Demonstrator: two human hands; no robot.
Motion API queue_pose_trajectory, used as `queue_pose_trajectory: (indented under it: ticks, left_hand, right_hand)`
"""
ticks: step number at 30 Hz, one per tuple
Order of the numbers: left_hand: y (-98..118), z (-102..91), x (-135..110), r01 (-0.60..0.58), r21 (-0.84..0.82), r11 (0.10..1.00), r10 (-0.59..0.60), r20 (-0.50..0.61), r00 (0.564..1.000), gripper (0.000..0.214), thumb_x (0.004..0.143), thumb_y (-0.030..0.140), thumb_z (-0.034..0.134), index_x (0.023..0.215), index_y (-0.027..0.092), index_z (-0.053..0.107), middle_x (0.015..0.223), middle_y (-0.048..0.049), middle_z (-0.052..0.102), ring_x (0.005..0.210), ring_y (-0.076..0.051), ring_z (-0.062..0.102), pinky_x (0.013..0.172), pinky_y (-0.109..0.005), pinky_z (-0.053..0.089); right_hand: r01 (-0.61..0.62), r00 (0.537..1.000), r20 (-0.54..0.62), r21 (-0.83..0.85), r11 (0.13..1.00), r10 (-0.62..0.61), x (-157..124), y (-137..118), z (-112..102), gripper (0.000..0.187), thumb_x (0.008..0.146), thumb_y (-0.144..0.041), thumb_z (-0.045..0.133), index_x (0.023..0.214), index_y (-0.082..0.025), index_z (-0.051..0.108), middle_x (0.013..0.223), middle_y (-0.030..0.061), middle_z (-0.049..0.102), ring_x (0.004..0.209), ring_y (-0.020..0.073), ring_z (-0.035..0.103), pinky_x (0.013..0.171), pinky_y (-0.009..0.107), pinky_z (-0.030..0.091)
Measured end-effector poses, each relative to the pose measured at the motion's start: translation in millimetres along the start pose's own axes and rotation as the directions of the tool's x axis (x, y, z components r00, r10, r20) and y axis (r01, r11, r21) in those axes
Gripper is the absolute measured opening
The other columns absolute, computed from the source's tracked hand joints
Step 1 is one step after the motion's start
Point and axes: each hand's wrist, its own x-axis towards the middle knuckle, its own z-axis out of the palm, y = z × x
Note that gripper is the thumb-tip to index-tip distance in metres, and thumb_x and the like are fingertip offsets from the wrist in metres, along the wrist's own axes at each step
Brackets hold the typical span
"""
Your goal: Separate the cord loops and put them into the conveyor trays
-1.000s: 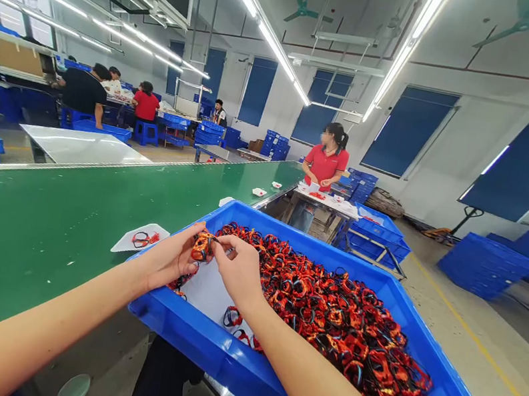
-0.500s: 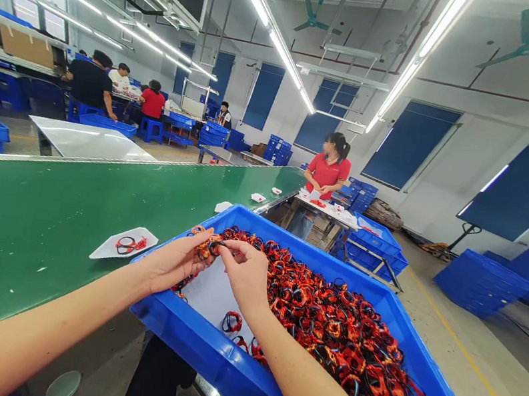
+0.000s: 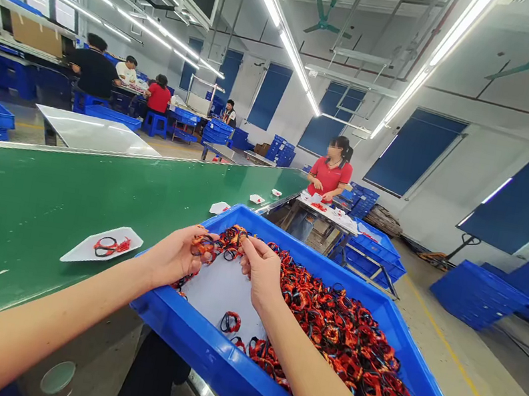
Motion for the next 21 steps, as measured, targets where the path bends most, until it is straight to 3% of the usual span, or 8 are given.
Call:
queue_pose_trajectory:
  ticks: [3,6,9,12,14,17,21]
  left_hand:
    - [1.3,-0.2,-1.0,0.035,0.022,0.999,-0.034,-0.009,0.999,0.023,0.074,0.036,0.062,0.074,0.014,0.062,0.059,-0.0018,0.058,0.047,-0.009,0.055,0.033,-0.016,0.038]
    - [-0.7,0.9,-1.5,0.031,0.053,0.998,-0.031,-0.006,1.000,0.029,0.067,0.041,0.071,0.072,0.014,0.062,0.062,-0.0018,0.060,0.048,-0.009,0.055,0.032,-0.014,0.036]
    - [-2.2,1.5,-2.4,0.029,0.066,0.997,-0.030,0.002,1.000,0.029,0.063,0.038,0.074,0.076,0.014,0.065,0.061,-0.0001,0.060,0.047,-0.007,0.053,0.031,-0.013,0.034]
    - [-1.5,1.5,-4.7,0.030,0.060,0.998,-0.031,0.014,0.999,0.026,0.065,0.030,0.074,0.084,0.014,0.067,0.063,-0.0003,0.061,0.048,-0.006,0.053,0.032,-0.012,0.035]
    - [-0.4,1.6,-6.8,0.033,0.060,0.998,-0.035,0.030,0.999,0.023,0.066,0.027,0.073,0.084,0.013,0.067,0.064,-0.0012,0.062,0.049,-0.006,0.054,0.034,-0.012,0.037]
    - [0.6,1.7,-9.1,0.032,0.068,0.997,-0.035,0.057,0.998,0.020,0.068,0.025,0.072,0.083,0.012,0.067,0.064,-0.0018,0.061,0.049,-0.006,0.054,0.034,-0.012,0.037]
    - [0.2,-0.2,-8.9,0.020,0.082,0.996,-0.027,0.086,0.996,0.019,0.070,0.026,0.070,0.082,0.012,0.067,0.065,-0.0018,0.061,0.050,-0.006,0.054,0.035,-0.012,0.037]
  right_hand:
    - [0.047,0.999,0.001,-0.059,0.997,-0.047,-3.5,-5.0,3.6,0.027,0.068,-0.039,0.070,0.082,-0.016,0.069,0.056,-0.0026,0.057,0.042,0.0077,0.042,0.038,0.021,0.032]
    - [0.192,0.981,0.035,-0.233,0.953,-0.189,-11.5,-10.9,9.5,0.022,0.070,-0.035,0.069,0.083,-0.017,0.070,0.060,-0.0004,0.062,0.046,0.0099,0.047,0.042,0.023,0.038]
    - [0.397,0.914,0.115,-0.459,0.795,-0.389,-18.7,-15.3,11.4,0.015,0.077,-0.030,0.063,0.085,-0.020,0.071,0.070,0.0017,0.066,0.052,0.0110,0.052,0.048,0.024,0.043]
    - [0.505,0.852,0.181,-0.537,0.676,-0.492,-21.1,-17.7,9.9,0.016,0.080,-0.024,0.059,0.090,-0.023,0.070,0.080,0.0026,0.065,0.058,0.0109,0.054,0.051,0.024,0.044]
    - [0.509,0.851,0.179,-0.511,0.693,-0.493,-20.5,-18.0,9.4,0.020,0.081,-0.022,0.056,0.098,-0.023,0.067,0.083,0.0022,0.061,0.059,0.0104,0.054,0.050,0.023,0.045]
    - [0.444,0.893,0.127,-0.410,0.797,-0.432,-18.8,-17.3,11.0,0.031,0.079,-0.021,0.056,0.110,-0.023,0.058,0.083,0.0002,0.056,0.059,0.0096,0.054,0.046,0.020,0.043]
    - [0.402,0.915,0.124,-0.312,0.861,-0.383,-18.7,-16.7,14.6,0.036,0.079,-0.021,0.056,0.115,-0.023,0.051,0.085,-0.0001,0.054,0.060,0.0089,0.054,0.043,0.018,0.041]
